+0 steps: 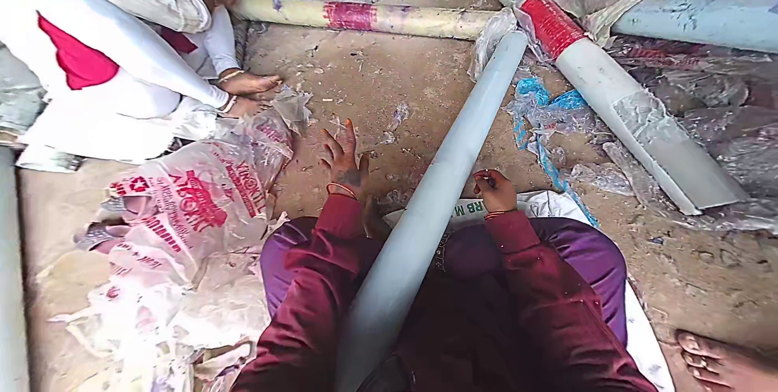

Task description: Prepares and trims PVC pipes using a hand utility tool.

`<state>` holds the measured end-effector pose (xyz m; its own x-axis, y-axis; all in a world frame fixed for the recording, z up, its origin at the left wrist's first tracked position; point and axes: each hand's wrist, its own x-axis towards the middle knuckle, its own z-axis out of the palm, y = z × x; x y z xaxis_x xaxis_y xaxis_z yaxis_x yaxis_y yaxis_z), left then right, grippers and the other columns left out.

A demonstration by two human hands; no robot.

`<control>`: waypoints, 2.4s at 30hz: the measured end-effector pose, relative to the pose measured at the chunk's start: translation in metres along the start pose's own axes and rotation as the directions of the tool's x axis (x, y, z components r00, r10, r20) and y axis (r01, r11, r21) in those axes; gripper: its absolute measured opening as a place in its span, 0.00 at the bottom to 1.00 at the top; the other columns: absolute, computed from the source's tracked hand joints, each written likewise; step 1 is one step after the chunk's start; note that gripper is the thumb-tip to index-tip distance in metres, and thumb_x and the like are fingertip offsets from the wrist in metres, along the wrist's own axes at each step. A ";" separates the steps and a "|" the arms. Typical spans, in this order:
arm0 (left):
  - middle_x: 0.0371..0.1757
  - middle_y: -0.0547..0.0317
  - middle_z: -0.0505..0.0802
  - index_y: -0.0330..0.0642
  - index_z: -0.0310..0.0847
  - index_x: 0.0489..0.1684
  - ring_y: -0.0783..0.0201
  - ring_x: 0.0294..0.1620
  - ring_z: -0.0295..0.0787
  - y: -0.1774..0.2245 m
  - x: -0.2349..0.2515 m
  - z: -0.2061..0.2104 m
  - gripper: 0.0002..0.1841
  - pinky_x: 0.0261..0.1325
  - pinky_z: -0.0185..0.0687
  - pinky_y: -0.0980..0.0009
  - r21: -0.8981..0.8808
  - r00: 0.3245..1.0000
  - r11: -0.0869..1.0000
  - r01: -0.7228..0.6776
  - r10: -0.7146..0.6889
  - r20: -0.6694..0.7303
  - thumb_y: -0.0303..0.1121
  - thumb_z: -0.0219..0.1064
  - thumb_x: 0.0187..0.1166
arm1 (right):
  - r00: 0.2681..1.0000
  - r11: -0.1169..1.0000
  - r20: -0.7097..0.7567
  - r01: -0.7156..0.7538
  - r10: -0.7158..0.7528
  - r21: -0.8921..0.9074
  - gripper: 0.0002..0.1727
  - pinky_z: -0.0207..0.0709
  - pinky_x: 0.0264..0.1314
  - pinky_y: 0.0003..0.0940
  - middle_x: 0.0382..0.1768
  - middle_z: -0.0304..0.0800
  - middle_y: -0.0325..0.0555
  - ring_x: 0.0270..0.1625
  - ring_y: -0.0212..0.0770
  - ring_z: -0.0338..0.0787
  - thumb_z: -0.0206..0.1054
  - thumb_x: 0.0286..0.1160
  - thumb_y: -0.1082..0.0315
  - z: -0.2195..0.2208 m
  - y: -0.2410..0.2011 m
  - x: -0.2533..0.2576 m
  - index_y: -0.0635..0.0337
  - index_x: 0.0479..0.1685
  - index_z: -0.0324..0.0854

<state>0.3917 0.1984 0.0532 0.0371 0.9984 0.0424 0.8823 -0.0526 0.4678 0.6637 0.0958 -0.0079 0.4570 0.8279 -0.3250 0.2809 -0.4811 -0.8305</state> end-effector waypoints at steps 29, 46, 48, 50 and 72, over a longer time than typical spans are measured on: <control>0.63 0.31 0.91 0.30 0.79 0.74 0.36 0.58 0.92 0.013 -0.143 -0.050 0.23 0.67 0.81 0.41 -0.039 0.858 0.981 -0.187 0.183 0.480 0.36 0.64 0.86 | 0.956 0.942 -0.123 0.284 -0.265 0.180 0.13 0.80 0.49 0.48 0.40 0.96 0.50 0.40 0.42 0.91 0.58 0.84 0.73 -0.021 -0.024 -0.021 0.65 0.59 0.85; 0.51 0.29 0.91 0.24 0.91 0.43 0.35 0.55 0.91 0.118 -0.065 0.057 0.08 0.64 0.83 0.47 -0.004 0.672 0.773 -0.634 0.553 0.492 0.22 0.70 0.77 | 0.997 0.910 -0.043 0.074 -0.062 0.408 0.11 0.77 0.41 0.41 0.28 0.89 0.44 0.29 0.36 0.84 0.60 0.86 0.72 -0.048 -0.017 -0.005 0.64 0.51 0.88; 0.50 0.28 0.91 0.22 0.90 0.43 0.33 0.54 0.91 0.112 -0.067 0.062 0.08 0.62 0.85 0.45 0.010 0.661 0.732 -0.681 0.609 0.437 0.21 0.68 0.77 | 0.998 0.909 -0.006 0.062 -0.065 0.413 0.11 0.77 0.41 0.41 0.29 0.89 0.43 0.30 0.36 0.84 0.59 0.86 0.71 -0.049 -0.021 -0.003 0.64 0.52 0.88; 0.48 0.29 0.92 0.22 0.89 0.42 0.35 0.49 0.93 0.103 -0.068 0.065 0.08 0.56 0.88 0.49 -0.026 0.660 0.701 -0.713 0.683 0.314 0.21 0.68 0.76 | 0.998 0.910 0.002 0.054 -0.060 0.412 0.11 0.76 0.41 0.40 0.27 0.88 0.42 0.29 0.36 0.83 0.59 0.86 0.71 -0.049 -0.026 -0.001 0.62 0.52 0.88; 0.45 0.38 0.94 0.30 0.91 0.49 0.47 0.43 0.92 0.093 -0.066 0.062 0.12 0.51 0.87 0.57 -0.081 0.719 0.757 -0.649 0.644 0.261 0.31 0.68 0.79 | 0.998 0.883 -0.034 0.068 -0.059 0.464 0.10 0.73 0.35 0.33 0.24 0.85 0.37 0.24 0.29 0.77 0.60 0.86 0.72 -0.050 -0.026 -0.001 0.61 0.49 0.88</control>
<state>0.5004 0.1293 0.0388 0.7174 0.6892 0.1016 0.6057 -0.6892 0.3977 0.6982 0.0935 0.0368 0.4677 0.8449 -0.2597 -0.1119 -0.2349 -0.9656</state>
